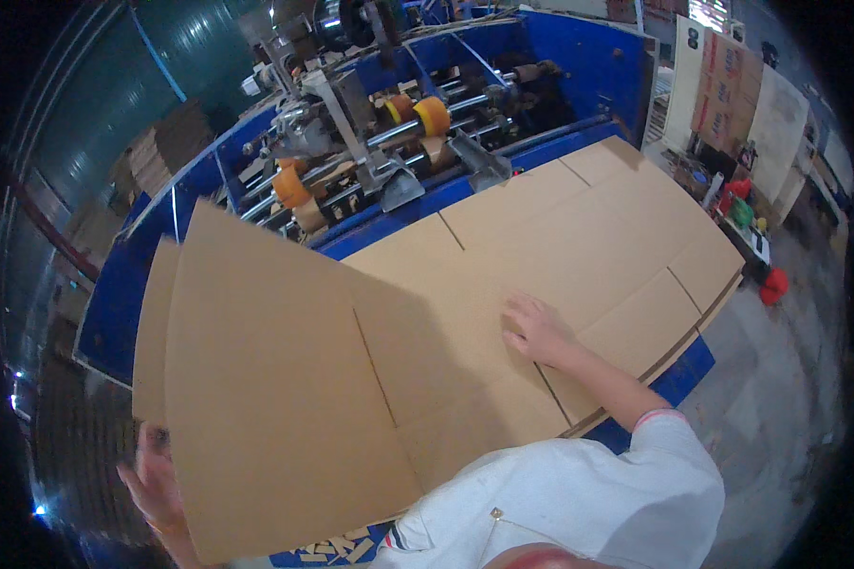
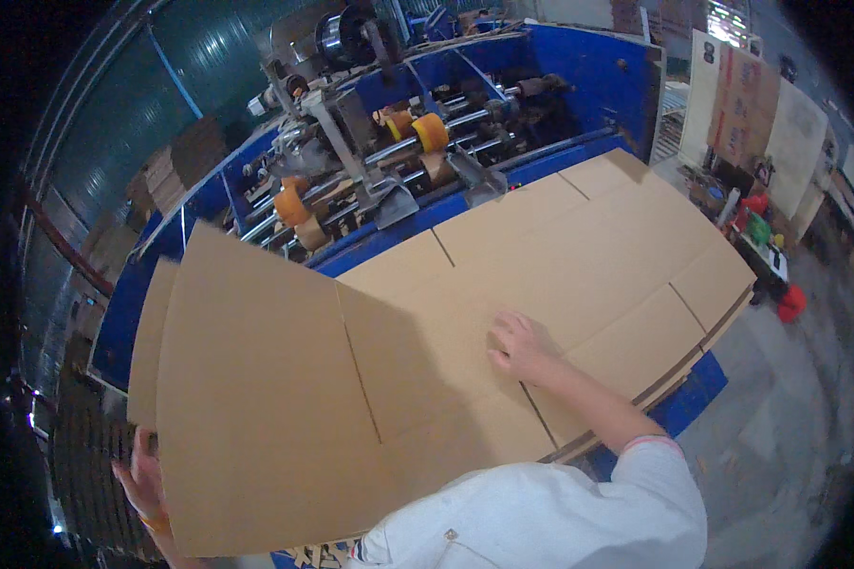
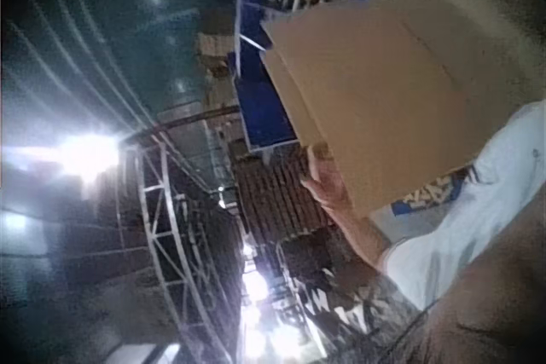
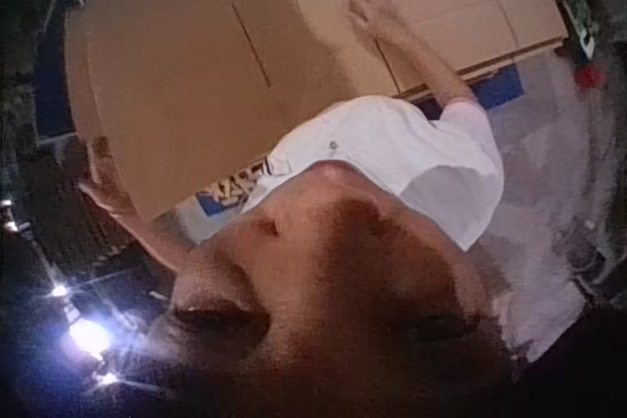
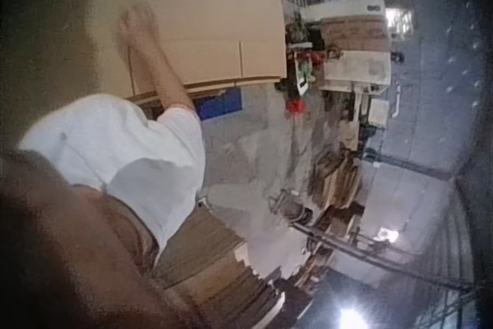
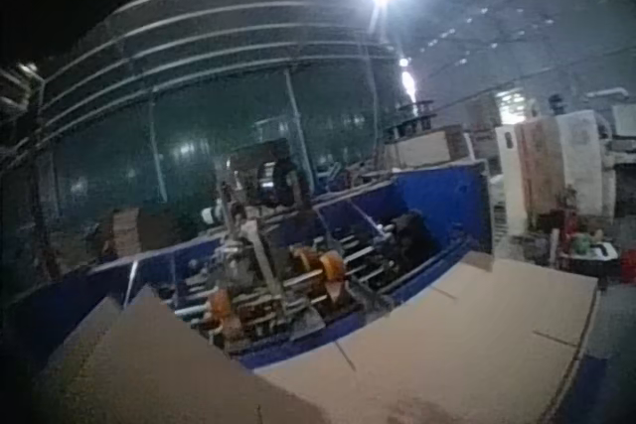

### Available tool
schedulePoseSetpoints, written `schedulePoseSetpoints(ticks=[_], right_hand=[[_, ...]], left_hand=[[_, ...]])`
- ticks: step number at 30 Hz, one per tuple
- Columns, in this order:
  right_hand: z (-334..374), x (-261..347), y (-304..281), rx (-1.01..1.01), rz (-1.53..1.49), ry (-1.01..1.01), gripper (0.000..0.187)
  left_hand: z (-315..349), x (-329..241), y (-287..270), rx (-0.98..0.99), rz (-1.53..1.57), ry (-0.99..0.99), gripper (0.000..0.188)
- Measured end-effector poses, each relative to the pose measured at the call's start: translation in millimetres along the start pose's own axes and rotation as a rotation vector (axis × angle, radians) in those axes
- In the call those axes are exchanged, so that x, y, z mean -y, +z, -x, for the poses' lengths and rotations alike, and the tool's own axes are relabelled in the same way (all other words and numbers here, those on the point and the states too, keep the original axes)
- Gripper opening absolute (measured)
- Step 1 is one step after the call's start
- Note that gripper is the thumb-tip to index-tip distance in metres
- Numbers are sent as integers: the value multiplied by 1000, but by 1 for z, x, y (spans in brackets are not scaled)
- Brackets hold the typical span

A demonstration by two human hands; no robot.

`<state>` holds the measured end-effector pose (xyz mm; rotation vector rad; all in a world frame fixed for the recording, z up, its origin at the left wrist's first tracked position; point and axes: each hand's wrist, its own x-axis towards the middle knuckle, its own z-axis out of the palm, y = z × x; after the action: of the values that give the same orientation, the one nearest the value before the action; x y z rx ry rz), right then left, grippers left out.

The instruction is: The person repeatedly folds flat cardboard sheets along pre-scored lines and stacks them on a blue work surface. The person handles each sheet one at a time, aligning edges and pressing folds to create uniform folded units.

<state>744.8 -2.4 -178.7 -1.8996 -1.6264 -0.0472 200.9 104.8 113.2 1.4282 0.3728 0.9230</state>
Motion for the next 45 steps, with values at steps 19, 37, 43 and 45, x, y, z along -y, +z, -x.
schedulePoseSetpoints(ticks=[19,37,43,45], right_hand=[[254,-240,-163,-1066,-1444,873,44],[24,42,-151,-610,-114,-199,34],[36,58,-90,-320,73,-504,39],[50,61,-46,-94,145,-548,42]], left_hand=[[76,93,-105,-710,-658,-94,40],[29,236,18,-829,-837,63,45],[19,287,84,87,-1416,170,62],[16,306,94,214,-1521,123,61]])
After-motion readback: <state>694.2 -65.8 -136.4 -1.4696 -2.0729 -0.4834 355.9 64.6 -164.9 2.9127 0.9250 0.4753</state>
